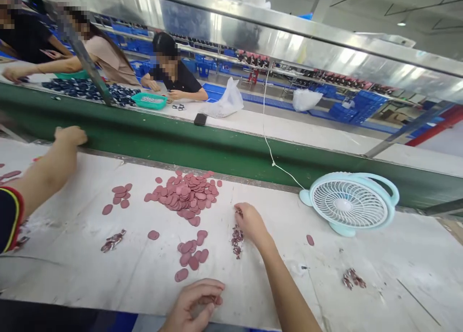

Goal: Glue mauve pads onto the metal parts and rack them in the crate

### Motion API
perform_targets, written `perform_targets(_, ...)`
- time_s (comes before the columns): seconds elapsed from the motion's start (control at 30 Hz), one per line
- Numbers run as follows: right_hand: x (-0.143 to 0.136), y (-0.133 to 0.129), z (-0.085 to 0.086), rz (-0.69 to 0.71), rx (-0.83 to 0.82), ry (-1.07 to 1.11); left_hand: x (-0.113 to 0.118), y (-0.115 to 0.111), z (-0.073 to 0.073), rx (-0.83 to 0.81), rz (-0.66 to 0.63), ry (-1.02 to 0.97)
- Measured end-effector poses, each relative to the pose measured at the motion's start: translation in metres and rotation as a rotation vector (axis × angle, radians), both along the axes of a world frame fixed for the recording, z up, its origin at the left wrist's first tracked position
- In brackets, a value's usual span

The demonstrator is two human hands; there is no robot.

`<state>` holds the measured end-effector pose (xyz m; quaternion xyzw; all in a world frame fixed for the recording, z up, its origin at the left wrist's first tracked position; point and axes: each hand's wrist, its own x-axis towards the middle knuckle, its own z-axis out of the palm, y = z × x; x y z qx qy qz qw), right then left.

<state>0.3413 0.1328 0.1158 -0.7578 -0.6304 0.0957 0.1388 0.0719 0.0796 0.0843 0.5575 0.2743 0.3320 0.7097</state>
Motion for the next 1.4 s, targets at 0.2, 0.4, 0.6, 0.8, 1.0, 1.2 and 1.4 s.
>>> perform_targets(0.2, -0.043, -0.093, -0.026, 0.063, 0.157, -0.021, -0.001, -0.028, -0.033, -0.033, -0.145, -0.005)
perform_targets(0.4, -0.072, -0.145, -0.04, 0.202, 0.118, -0.237, -0.004, -0.026, -0.02, -0.058, -0.117, 0.03)
perform_targets(0.6, -0.073, -0.151, -0.035, 0.077, 0.112, -0.189, -0.005, -0.029, -0.021, 0.025, -0.107, 0.021)
perform_targets(0.8, -0.073, -0.133, -0.026, 0.121, 0.117, -0.09, -0.005, -0.029, -0.017, 0.038, -0.12, 0.032)
perform_targets(1.0, -0.068, -0.136, -0.017, 0.176, 0.112, 0.14, -0.006, -0.029, -0.012, -0.006, -0.108, 0.029)
perform_targets(1.2, -0.052, -0.179, -0.005, -0.28, 0.491, 0.993, -0.009, -0.029, -0.003, -0.305, -0.035, -0.038)
perform_targets(1.4, -0.025, -0.174, -0.003, -0.259, 0.548, 1.215, -0.006, -0.028, 0.011, -0.789, -0.063, -0.187)
